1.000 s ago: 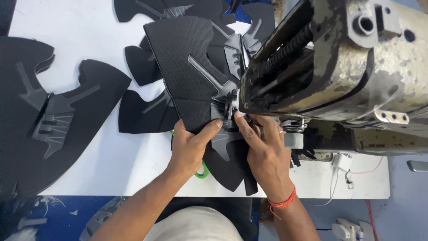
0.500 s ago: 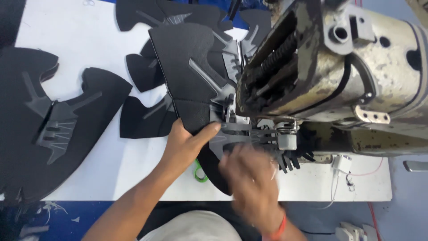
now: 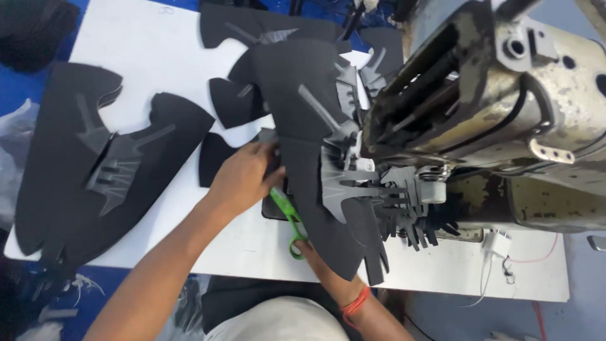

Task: The person aligns black and gray shoe components under a sewing machine needle and stitches them together. They guide the material through the machine, trim excess thread with green scissors, and repeat the process for multiple parts.

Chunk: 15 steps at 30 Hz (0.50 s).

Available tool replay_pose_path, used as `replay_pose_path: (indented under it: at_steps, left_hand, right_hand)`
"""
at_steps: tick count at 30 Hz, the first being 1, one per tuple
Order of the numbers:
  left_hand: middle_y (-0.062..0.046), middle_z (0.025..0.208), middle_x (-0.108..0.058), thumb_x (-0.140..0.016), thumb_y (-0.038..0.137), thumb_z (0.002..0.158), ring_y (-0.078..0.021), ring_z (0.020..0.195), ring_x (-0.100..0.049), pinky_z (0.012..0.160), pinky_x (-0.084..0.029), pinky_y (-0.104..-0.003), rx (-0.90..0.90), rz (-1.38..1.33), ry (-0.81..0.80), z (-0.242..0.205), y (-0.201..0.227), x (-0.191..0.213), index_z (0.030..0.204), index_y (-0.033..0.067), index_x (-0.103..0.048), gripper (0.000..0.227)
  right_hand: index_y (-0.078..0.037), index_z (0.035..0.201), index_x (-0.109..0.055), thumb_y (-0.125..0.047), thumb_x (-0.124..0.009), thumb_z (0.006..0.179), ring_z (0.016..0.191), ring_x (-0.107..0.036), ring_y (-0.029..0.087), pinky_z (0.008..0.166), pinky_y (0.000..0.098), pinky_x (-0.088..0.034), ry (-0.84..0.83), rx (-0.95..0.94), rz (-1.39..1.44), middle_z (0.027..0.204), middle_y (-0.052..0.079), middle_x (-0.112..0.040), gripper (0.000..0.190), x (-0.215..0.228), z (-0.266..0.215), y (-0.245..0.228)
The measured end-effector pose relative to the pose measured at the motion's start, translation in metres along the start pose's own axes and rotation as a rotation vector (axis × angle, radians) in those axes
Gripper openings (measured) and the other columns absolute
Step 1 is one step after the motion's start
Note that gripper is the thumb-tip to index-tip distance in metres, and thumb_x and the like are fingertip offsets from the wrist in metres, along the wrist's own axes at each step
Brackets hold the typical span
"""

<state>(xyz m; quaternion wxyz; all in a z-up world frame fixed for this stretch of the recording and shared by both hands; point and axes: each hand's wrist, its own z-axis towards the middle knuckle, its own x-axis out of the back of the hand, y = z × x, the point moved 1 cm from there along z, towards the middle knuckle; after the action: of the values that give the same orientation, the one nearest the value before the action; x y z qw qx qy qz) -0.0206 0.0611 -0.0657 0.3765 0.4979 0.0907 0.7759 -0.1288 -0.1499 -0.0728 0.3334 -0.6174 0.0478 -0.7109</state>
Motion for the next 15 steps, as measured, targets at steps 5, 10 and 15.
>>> replay_pose_path:
  at_steps: [5, 10, 15]
  left_hand:
    - [-0.019, 0.067, -0.065, -0.066, 0.018, 0.095, -0.0353, 0.057, -0.065, 0.053, -0.05, -0.045, 0.271, -0.137, -0.208, -0.007, 0.005, 0.034, 0.087, -0.0005, -0.067, 0.021]
    - [-0.018, 0.052, -0.058, -0.067, 0.02, 0.093, -0.0346, 0.044, -0.059, 0.045, -0.044, -0.043, 0.371, -0.224, -0.194, -0.018, 0.013, 0.062, 0.076, 0.0002, -0.066, 0.026]
    - [-0.018, 0.05, -0.056, -0.067, 0.022, 0.094, -0.033, 0.04, -0.056, 0.043, -0.042, -0.042, 0.48, -0.269, -0.296, -0.023, 0.02, 0.058, 0.072, -0.0001, -0.065, 0.031]
  right_hand:
    - [-0.005, 0.1, -0.075, -0.023, -0.084, 0.08, 0.065, -0.065, 0.024, 0.061, 0.0388, -0.051, -0.192, -0.159, 0.253, 0.078, 0.009, -0.071, 0.029, -0.015, -0.045, 0.041]
    - [-0.002, 0.107, -0.073, -0.033, -0.079, 0.081, 0.06, -0.061, 0.02, 0.059, 0.0351, -0.051, -0.426, -0.548, 0.358, 0.075, 0.008, -0.069, 0.041, -0.039, -0.086, 0.057]
    - [0.015, 0.117, -0.062, -0.045, -0.086, 0.078, 0.071, -0.059, 0.018, 0.066, 0.0353, -0.05, -0.074, -0.052, 0.327, 0.087, 0.013, -0.066, 0.075, -0.019, -0.039, 0.019]
